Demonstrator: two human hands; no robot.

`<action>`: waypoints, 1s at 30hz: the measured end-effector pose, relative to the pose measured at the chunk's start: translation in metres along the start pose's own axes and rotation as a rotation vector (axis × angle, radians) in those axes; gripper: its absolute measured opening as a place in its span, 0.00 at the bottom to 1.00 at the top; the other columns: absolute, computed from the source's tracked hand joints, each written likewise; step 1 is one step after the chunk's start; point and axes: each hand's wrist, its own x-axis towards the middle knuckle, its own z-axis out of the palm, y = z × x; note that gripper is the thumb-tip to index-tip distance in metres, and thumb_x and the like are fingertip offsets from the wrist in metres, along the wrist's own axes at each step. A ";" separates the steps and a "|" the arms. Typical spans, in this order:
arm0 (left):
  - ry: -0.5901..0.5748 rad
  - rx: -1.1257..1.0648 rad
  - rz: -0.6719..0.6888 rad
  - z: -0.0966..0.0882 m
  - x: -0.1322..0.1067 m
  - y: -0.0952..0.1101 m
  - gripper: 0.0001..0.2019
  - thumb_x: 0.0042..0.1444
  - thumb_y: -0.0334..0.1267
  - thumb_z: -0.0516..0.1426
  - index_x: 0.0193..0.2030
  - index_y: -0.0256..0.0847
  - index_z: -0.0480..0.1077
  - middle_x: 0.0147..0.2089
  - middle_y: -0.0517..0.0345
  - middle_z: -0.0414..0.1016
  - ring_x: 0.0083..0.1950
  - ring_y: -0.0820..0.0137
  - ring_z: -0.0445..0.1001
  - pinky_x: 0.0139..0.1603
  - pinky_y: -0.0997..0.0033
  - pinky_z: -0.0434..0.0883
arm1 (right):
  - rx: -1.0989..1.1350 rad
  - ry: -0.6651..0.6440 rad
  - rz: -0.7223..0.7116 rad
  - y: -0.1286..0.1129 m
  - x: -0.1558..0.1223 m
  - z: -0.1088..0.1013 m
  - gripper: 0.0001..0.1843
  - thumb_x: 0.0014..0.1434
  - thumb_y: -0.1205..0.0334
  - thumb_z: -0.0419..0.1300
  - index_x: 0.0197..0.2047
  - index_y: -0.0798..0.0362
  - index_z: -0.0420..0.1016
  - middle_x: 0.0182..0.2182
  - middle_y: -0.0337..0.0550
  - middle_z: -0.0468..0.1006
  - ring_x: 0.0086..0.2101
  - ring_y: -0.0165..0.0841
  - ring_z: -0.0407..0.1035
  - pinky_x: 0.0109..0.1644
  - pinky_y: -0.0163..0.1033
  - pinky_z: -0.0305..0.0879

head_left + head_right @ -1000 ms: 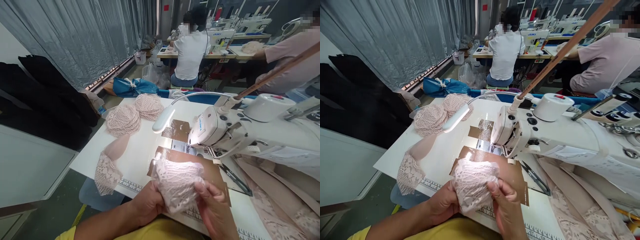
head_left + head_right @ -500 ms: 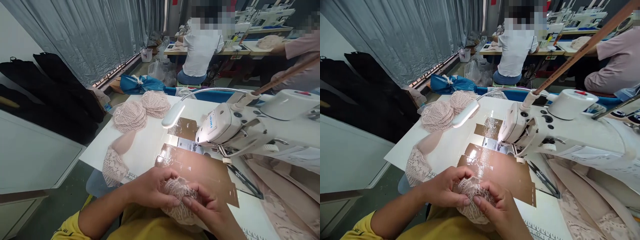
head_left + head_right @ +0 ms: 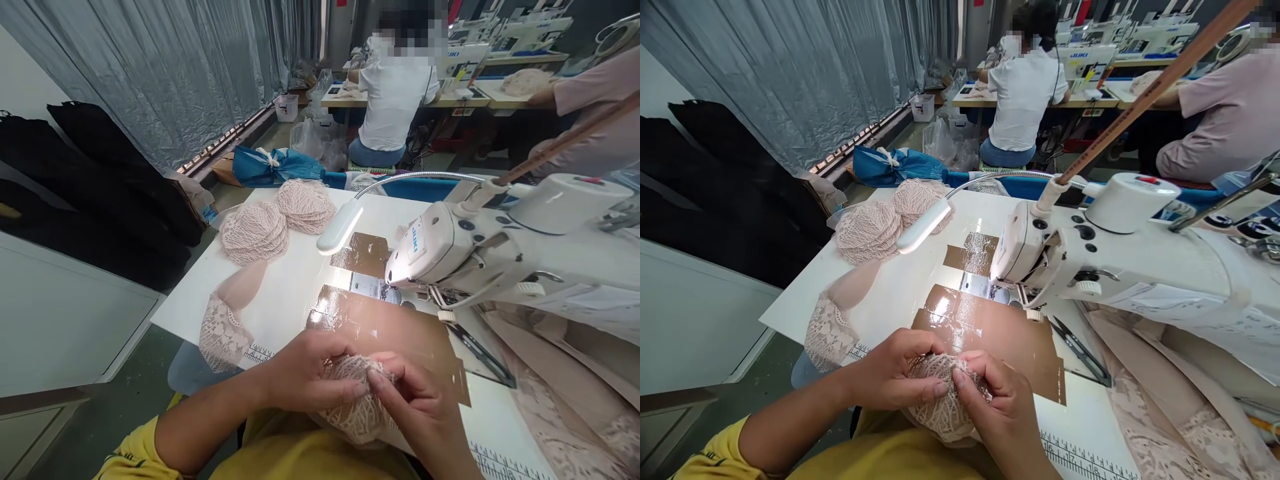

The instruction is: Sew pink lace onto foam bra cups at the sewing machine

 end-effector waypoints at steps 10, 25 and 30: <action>0.002 -0.235 -0.095 0.010 0.010 -0.010 0.10 0.55 0.39 0.57 0.31 0.33 0.68 0.28 0.60 0.63 0.28 0.76 0.60 0.29 0.76 0.60 | -0.034 -0.056 0.052 -0.001 0.009 -0.023 0.15 0.56 0.47 0.61 0.40 0.50 0.76 0.36 0.43 0.79 0.34 0.35 0.72 0.35 0.35 0.68; -0.148 -0.531 -0.233 0.013 0.020 -0.013 0.14 0.50 0.43 0.64 0.32 0.31 0.71 0.27 0.60 0.66 0.27 0.77 0.62 0.27 0.78 0.60 | 0.154 -0.142 0.264 -0.017 0.011 -0.021 0.21 0.50 0.44 0.64 0.24 0.54 0.69 0.20 0.34 0.63 0.23 0.26 0.54 0.26 0.33 0.50; 0.021 -0.705 -0.376 0.010 0.027 -0.021 0.19 0.43 0.48 0.66 0.26 0.34 0.65 0.23 0.62 0.65 0.23 0.77 0.63 0.25 0.77 0.61 | 0.205 -0.076 0.273 -0.006 0.023 -0.024 0.18 0.50 0.46 0.64 0.28 0.53 0.73 0.22 0.35 0.67 0.24 0.27 0.59 0.28 0.33 0.57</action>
